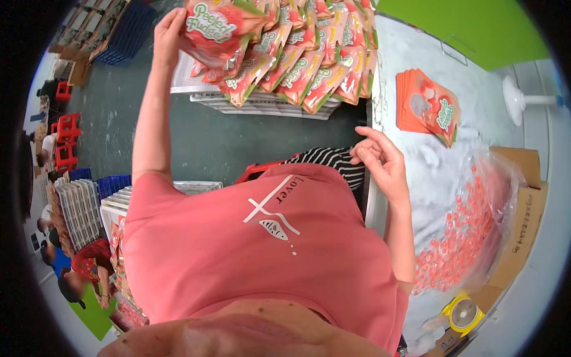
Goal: Packaging individual candies into plastic pouches and organizing them in a tray.
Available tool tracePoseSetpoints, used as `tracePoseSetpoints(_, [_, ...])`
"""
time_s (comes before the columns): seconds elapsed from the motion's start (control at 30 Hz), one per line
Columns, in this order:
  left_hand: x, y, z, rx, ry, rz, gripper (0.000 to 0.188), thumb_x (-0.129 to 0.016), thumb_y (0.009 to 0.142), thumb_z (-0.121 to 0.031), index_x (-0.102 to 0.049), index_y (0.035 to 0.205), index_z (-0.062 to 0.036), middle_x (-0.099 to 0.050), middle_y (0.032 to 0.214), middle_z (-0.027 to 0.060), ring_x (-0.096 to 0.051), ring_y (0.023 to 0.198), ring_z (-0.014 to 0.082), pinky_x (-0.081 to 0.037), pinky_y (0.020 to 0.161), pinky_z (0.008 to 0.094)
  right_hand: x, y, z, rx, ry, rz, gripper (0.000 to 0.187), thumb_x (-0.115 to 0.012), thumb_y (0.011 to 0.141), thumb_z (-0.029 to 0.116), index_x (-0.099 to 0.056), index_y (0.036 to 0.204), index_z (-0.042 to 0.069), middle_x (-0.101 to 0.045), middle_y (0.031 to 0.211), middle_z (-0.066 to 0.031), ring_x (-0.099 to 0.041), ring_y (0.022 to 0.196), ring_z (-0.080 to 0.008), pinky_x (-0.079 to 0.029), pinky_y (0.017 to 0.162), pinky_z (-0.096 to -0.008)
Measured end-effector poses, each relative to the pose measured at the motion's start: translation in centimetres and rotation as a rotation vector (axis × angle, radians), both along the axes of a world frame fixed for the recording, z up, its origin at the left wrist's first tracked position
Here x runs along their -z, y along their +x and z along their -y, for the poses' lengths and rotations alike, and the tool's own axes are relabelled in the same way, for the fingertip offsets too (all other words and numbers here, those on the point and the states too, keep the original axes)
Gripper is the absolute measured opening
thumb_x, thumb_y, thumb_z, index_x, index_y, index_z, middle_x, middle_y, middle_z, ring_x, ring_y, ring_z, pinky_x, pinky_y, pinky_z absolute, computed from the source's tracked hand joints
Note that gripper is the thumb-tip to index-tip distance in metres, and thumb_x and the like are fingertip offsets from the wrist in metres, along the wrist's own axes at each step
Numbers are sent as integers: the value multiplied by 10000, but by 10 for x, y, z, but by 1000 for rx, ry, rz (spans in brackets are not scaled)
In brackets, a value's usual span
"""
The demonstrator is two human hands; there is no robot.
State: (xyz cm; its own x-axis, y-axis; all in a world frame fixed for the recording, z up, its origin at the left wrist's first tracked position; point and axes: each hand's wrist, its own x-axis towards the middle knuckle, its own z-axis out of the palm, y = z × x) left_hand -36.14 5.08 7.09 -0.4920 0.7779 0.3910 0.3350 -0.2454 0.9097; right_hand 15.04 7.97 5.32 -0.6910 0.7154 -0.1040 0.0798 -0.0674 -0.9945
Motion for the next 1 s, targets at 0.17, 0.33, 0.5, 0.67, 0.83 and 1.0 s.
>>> tracePoseSetpoints(0.17, [64, -136, -38, -86, -277, -222, 309, -630, 947, -296, -706, 994, -1, -676, 858, 37, -610, 785, 119, -482, 739, 260, 31, -2, 2, 39, -128, 52, 335, -585, 959, 74, -565, 1280, -21, -671, 905, -89, -644, 782, -134, -508, 753, -255])
tracePoseSetpoints(0.33, [157, -178, -74, -306, -740, -551, 498, -516, 950, -473, -677, 1192, -68, -639, 1229, 221, -617, 1134, 357, -483, 945, 416, 45, 10, 16, 211, -182, 130, 319, -589, 967, 98, -578, 1261, -23, -665, 884, -79, -642, 781, -135, -516, 752, -258])
tracePoseSetpoints(0.5, [195, -170, -64, -306, -625, -163, 628, -532, 973, -483, -459, 1455, -89, -428, 1506, 139, -394, 1384, 260, -337, 1114, 354, 69, 31, 40, 327, -257, 134, 306, -584, 971, 100, -585, 1251, -25, -655, 873, -74, -640, 782, -133, -528, 741, -266])
tracePoseSetpoints(0.67, [113, -78, -89, 89, -484, 537, 585, -615, 953, -405, -439, 1451, -156, -518, 1405, 91, -555, 1231, 275, -484, 1000, 421, 73, 55, 54, 446, -312, 92, 287, -579, 978, 103, -597, 1231, -30, -657, 870, -75, -640, 772, -131, -530, 730, -268])
tracePoseSetpoints(0.83, [133, -133, -111, 251, -644, 455, 738, -570, 960, -489, -303, 1531, -106, -467, 1454, 112, -499, 1279, 256, -418, 1059, 385, 67, 98, 35, 369, -309, 33, 269, -571, 979, 100, -602, 1225, -4, -667, 902, -72, -650, 791, -131, -551, 724, -272])
tracePoseSetpoints(1.0, [106, -59, -93, 127, -814, 262, 726, -549, 972, -476, -301, 1531, -86, -436, 1481, 111, -459, 1311, 251, -388, 1075, 372, 68, 141, 37, 456, -260, -10, 265, -575, 984, 126, -609, 1213, -1, -679, 898, -68, -668, 781, -131, -561, 717, -272])
